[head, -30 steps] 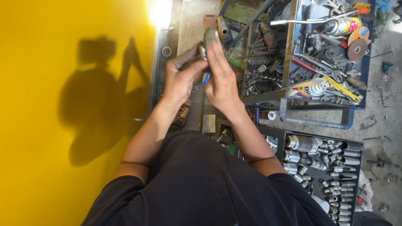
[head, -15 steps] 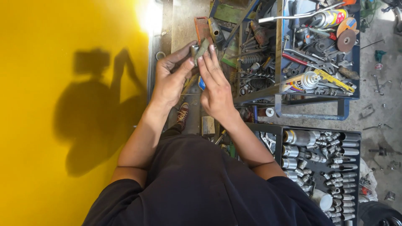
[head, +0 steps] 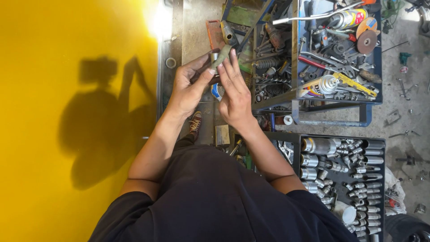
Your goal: Inspecting and cleaning various small mechanical components at a workbench in an auto repair shop.
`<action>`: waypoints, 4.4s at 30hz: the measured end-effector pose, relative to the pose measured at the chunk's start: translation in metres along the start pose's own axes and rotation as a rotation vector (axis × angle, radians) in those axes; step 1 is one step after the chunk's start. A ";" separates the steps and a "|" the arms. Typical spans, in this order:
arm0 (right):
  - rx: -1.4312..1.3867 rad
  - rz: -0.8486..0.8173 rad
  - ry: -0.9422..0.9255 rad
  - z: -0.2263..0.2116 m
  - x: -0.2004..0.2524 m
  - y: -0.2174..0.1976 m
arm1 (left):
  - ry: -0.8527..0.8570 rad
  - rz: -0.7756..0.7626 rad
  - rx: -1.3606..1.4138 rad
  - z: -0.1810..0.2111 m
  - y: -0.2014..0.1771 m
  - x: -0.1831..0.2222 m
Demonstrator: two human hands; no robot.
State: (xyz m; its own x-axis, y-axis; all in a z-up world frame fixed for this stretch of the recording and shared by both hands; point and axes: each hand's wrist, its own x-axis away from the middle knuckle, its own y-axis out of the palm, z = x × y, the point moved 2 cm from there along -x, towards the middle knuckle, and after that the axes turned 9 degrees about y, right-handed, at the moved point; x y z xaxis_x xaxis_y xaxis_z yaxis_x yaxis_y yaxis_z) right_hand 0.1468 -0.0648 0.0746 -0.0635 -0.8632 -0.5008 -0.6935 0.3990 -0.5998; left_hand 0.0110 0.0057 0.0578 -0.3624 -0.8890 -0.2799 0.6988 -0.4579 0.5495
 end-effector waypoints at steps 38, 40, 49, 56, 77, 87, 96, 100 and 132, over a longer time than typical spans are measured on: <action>-0.030 0.118 0.016 0.019 0.005 -0.011 | -0.065 0.064 0.224 -0.029 0.014 -0.006; -0.030 0.121 -0.038 0.018 0.006 -0.012 | -0.020 0.062 0.274 -0.029 0.015 -0.008; -0.002 0.141 0.008 0.024 0.011 -0.020 | -0.213 0.055 0.266 -0.036 0.025 -0.010; 0.027 0.107 0.019 0.032 0.020 -0.028 | -0.194 -0.027 0.054 -0.046 0.026 -0.014; 0.155 0.076 0.143 0.033 0.010 -0.040 | -0.250 0.025 -0.021 -0.095 0.040 -0.034; 0.097 0.225 0.255 0.084 -0.022 -0.018 | -0.212 -0.016 -0.084 -0.137 0.052 -0.095; 0.073 0.270 0.259 0.108 -0.038 -0.020 | -0.333 -0.033 -0.142 -0.138 0.062 -0.103; 0.076 0.231 0.220 0.105 -0.034 -0.017 | -0.213 0.015 -0.006 -0.134 0.058 -0.108; 0.153 0.300 0.234 0.149 -0.061 -0.012 | -0.313 0.050 -0.101 -0.186 0.039 -0.137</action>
State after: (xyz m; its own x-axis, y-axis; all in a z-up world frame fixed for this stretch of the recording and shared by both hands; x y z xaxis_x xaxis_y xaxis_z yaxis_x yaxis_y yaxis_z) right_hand 0.2659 0.0293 0.0194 -0.4205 -0.7416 -0.5227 -0.5057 0.6699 -0.5435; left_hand 0.2033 0.1090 -0.0288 -0.4868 -0.8735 0.0091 0.7724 -0.4255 0.4716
